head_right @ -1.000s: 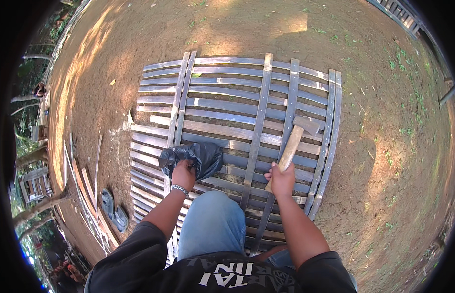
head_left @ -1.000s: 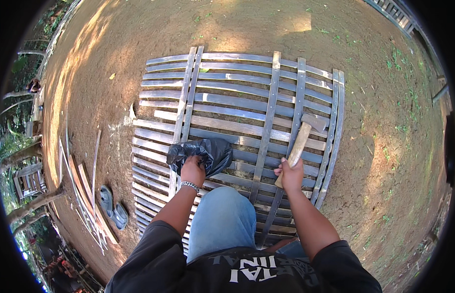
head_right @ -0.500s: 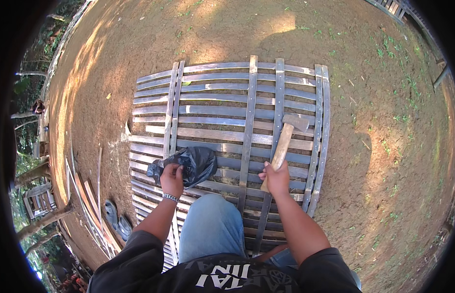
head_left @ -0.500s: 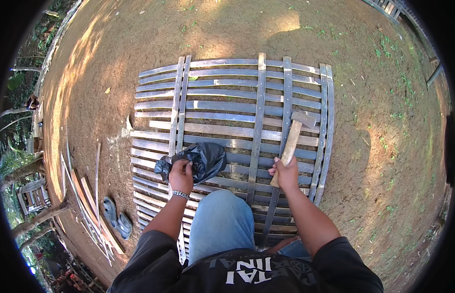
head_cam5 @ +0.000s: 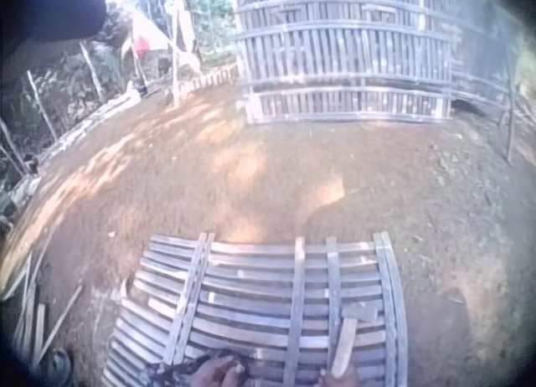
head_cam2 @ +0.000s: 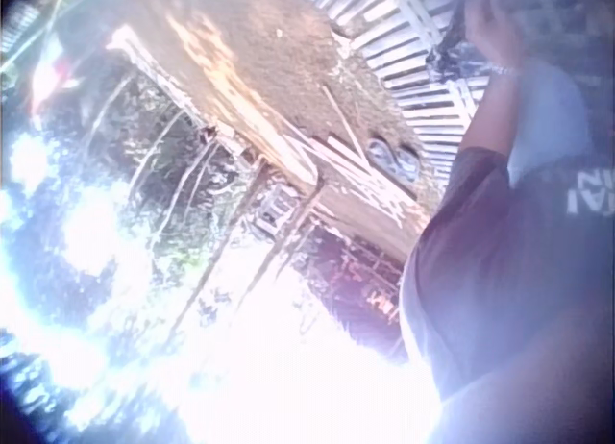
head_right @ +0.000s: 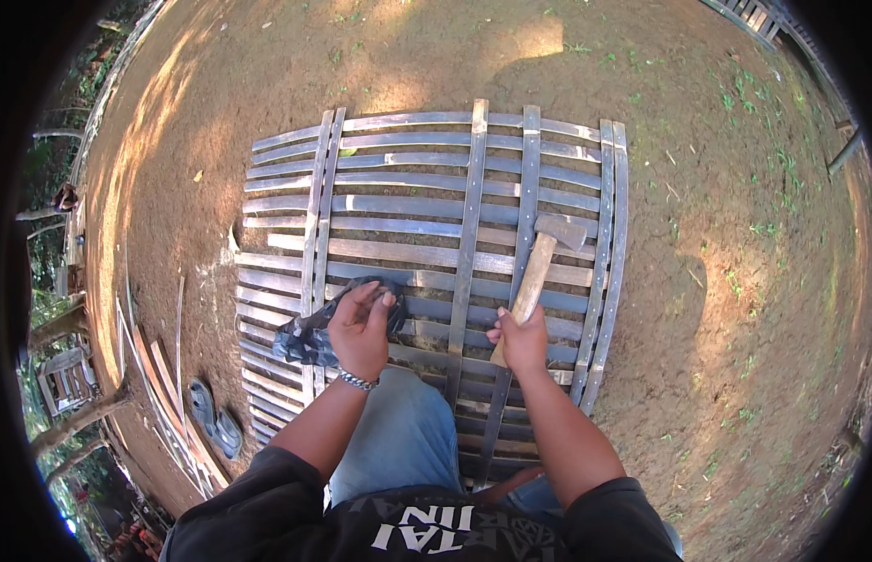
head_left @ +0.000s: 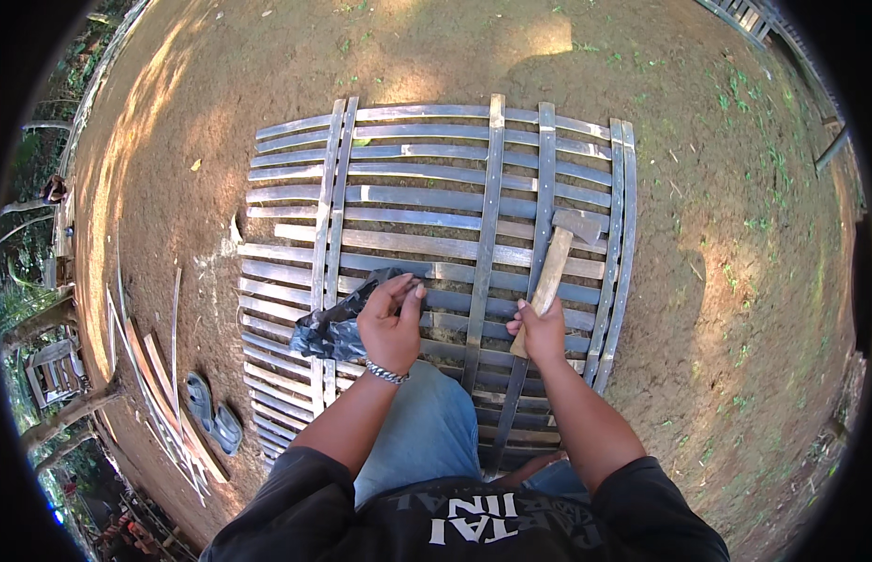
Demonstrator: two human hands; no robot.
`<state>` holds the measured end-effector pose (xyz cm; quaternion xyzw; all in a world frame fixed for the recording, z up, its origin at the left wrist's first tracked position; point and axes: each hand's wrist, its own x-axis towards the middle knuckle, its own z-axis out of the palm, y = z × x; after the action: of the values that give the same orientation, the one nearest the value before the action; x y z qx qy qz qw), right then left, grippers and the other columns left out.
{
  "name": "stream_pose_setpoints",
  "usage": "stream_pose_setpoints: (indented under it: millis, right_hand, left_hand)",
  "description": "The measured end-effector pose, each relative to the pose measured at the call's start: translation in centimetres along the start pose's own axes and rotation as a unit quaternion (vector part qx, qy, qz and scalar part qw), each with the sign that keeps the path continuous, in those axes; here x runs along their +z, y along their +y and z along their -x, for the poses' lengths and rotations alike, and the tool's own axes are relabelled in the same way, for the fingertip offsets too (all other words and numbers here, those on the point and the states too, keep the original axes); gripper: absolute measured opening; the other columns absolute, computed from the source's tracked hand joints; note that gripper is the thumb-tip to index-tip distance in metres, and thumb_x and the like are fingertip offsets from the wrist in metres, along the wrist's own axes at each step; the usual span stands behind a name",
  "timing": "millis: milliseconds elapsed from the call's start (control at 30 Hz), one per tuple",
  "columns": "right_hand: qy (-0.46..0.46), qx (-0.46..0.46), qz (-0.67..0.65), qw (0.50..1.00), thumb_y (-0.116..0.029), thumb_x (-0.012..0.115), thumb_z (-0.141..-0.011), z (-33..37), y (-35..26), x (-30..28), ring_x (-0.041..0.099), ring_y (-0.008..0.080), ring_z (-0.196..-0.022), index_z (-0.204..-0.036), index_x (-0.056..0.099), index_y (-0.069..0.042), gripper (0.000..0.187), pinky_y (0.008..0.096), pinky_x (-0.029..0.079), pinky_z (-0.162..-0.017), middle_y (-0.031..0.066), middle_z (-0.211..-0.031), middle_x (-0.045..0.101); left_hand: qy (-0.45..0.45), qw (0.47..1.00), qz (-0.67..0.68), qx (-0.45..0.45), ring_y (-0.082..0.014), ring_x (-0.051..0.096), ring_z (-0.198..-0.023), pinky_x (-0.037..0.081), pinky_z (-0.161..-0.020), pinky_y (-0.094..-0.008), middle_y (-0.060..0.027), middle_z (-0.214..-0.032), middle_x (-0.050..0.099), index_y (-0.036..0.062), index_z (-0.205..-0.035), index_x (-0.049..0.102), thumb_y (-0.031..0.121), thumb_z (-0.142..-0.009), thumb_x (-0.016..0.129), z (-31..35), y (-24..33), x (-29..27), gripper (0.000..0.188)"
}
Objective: The person uses a hammer to drive nails into a wooden pallet structure lying on the ground. They repeatedly pick up nails from a black plastic bag and secure the wooden slats together.
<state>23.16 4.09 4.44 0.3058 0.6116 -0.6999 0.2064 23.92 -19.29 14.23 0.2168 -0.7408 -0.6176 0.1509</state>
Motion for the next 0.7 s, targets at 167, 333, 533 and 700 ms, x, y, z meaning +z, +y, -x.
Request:
stream_pose_setpoints:
  millis: [167, 333, 533, 700]
  right_hand:
    - [0.0, -0.001, -0.002, 1.0, -0.009, 0.069, -0.099, -0.2, -0.1, 0.0, 0.069, 0.019, -0.061, -0.118, 0.044, 0.0, 0.033, 0.0324, 0.059, -0.054, 0.0111, -0.083, 0.065]
    - [-0.01, -0.004, -0.007, 1.0, -0.008, 0.069, -0.099, -0.3, 0.0, 0.0, 0.069, 0.019, -0.062, -0.119, 0.044, 0.001, 0.033, 0.0323, 0.06, -0.055, 0.0111, -0.082, 0.065]
    - [-0.005, 0.016, 0.001, 1.0, -0.008, 0.069, -0.098, -0.1, -0.3, 0.3, 0.07, 0.0191, -0.062, -0.12, 0.043, 0.0, 0.035, 0.0325, 0.06, -0.056, 0.0114, -0.084, 0.065]
    - [-0.006, 0.019, 0.01, 1.0, -0.008, 0.068, -0.099, -0.4, -0.1, -0.3, 0.07, 0.0197, -0.063, -0.121, 0.042, 0.0, 0.036, 0.0327, 0.061, -0.057, 0.0123, -0.087, 0.065]
  left_hand:
    - [-0.019, 0.998, 0.039, -0.036, -0.0143, 0.072, -0.096, 0.057, -0.086, -0.028, -0.0116, -0.104, 0.075, -0.0061, -0.106, 0.071, 0.0, -0.093, 0.074, -0.3, -0.9, 0.9, 0.014]
    - [0.023, 0.999, -0.038, 0.027, -0.0173, 0.069, -0.09, 0.055, -0.082, -0.0321, -0.0082, -0.097, 0.072, -0.0005, -0.103, 0.07, 0.006, -0.094, 0.074, -2.5, -4.5, 9.5, 0.012]
    - [0.103, 0.967, -0.223, 0.073, -0.0272, 0.065, -0.083, 0.045, -0.084, -0.0432, -0.0095, -0.092, 0.069, 0.0061, -0.097, 0.069, 0.018, -0.093, 0.072, -4.1, -9.5, 15.6, 0.013]
    - [0.089, 0.965, -0.239, 0.067, -0.0286, 0.065, -0.094, 0.04, -0.092, -0.0448, -0.0067, -0.098, 0.07, 0.0105, -0.098, 0.068, 0.018, -0.093, 0.07, -4.3, -10.6, 16.5, 0.01]
